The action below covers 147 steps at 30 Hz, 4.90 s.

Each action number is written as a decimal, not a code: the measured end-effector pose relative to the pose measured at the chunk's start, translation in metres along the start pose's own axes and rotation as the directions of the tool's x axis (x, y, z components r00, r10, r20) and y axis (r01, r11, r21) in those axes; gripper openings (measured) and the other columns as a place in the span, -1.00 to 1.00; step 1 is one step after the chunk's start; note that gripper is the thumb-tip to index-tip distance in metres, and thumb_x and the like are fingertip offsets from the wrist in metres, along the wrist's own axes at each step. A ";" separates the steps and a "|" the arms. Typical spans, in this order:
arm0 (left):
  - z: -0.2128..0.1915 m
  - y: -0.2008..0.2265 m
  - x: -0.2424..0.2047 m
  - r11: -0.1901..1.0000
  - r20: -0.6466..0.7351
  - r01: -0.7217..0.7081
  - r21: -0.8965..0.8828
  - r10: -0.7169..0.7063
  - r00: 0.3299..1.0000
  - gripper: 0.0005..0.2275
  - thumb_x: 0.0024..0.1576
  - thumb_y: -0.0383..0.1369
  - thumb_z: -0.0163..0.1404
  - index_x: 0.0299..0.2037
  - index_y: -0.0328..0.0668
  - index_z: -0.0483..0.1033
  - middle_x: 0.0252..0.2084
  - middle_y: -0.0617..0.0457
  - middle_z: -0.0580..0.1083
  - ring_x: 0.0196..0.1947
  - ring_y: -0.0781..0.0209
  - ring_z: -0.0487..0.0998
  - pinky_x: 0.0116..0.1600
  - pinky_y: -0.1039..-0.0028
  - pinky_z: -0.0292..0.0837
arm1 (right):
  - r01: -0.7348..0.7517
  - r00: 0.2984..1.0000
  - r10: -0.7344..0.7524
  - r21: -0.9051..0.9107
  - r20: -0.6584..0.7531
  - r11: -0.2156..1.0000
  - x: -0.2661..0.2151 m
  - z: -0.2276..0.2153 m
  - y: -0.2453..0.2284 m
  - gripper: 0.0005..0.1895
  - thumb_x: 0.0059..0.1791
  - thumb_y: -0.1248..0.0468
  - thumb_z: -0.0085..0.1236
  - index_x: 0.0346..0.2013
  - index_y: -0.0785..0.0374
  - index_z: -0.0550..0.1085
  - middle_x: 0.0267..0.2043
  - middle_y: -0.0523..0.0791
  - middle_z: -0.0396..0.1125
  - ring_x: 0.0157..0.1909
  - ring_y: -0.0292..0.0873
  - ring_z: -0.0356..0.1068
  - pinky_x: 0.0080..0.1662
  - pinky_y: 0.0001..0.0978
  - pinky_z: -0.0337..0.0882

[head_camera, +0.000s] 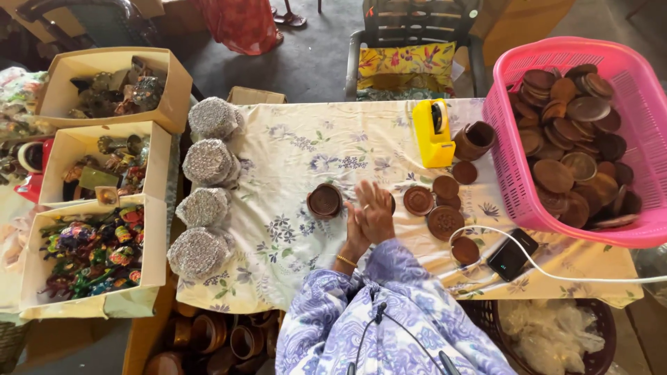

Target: Cleaning and organizing small brown ceramic pots or cups at a workspace.

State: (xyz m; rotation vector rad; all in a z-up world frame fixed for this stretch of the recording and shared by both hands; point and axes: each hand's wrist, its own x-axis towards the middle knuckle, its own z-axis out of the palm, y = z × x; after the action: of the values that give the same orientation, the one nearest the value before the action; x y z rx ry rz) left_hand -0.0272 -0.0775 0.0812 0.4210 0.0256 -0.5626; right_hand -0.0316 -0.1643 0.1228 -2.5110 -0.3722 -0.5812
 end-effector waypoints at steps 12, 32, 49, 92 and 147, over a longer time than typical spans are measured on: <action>-0.088 0.001 0.027 0.962 0.058 -0.147 -0.231 0.165 0.985 -0.12 0.31 0.43 -0.32 0.42 -0.36 0.14 0.28 -0.19 0.32 0.30 -0.11 0.32 0.43 0.14 0.23 | 0.151 0.985 -0.168 0.258 0.047 0.954 -0.009 -0.006 -0.029 -0.24 0.24 -0.19 -0.49 0.54 0.31 0.05 0.62 0.06 -0.14 0.63 0.16 -0.20 0.52 0.09 -0.24; -0.031 0.015 0.006 0.297 0.000 -0.176 0.938 0.510 0.860 -0.26 0.33 0.23 -0.52 -0.35 -0.35 0.50 -0.52 -0.05 0.42 -0.46 0.31 0.39 -0.32 0.40 0.29 | -0.155 0.988 0.155 -0.009 -0.016 0.988 0.011 -0.007 0.004 -0.67 0.08 0.01 0.04 -0.24 0.20 0.55 -0.23 -0.02 0.43 -0.16 0.06 0.44 -0.13 -0.07 0.42; 0.109 -0.053 -0.069 -0.093 0.612 -0.631 0.770 -0.173 0.772 -0.78 0.00 -0.47 0.12 -0.13 -0.27 0.56 -0.10 -0.21 0.57 -0.07 -0.19 0.57 0.01 0.17 0.50 | -0.458 0.876 0.427 -0.108 -0.223 0.883 0.093 -0.049 0.110 -0.53 0.11 -0.09 -0.01 -0.30 0.19 0.66 -0.39 0.12 0.48 -0.28 0.22 0.48 -0.20 0.07 0.46; 0.032 0.011 0.037 0.875 -0.062 -0.187 0.446 0.239 0.969 -0.49 0.36 0.02 -0.37 0.41 0.00 0.28 0.41 0.12 0.32 0.40 0.21 0.28 0.37 0.32 0.24 | -0.427 0.798 0.594 0.600 -0.102 0.677 0.034 -0.002 0.054 -0.51 0.13 -0.11 0.01 -0.20 0.31 0.49 -0.35 -0.10 0.40 -0.28 -0.22 0.35 -0.20 -0.35 0.37; -0.078 0.006 0.034 0.906 -0.147 0.074 0.416 -0.014 0.989 -0.16 0.31 0.32 -0.41 0.49 -0.32 0.23 0.28 -0.29 0.41 0.17 -0.03 0.45 0.21 0.11 0.31 | 0.004 0.999 -0.007 -0.077 -0.034 0.997 0.018 -0.015 0.000 -0.54 0.17 0.16 -0.18 0.39 0.07 0.26 0.55 -0.08 0.04 0.57 0.05 -0.04 0.47 0.17 -0.14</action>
State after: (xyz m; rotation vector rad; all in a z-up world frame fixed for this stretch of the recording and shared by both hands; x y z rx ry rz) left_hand 0.0117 -0.0595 0.0078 0.8843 0.0496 -0.5825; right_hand -0.0211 -0.1706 0.1430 -2.5699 -0.3501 -0.6518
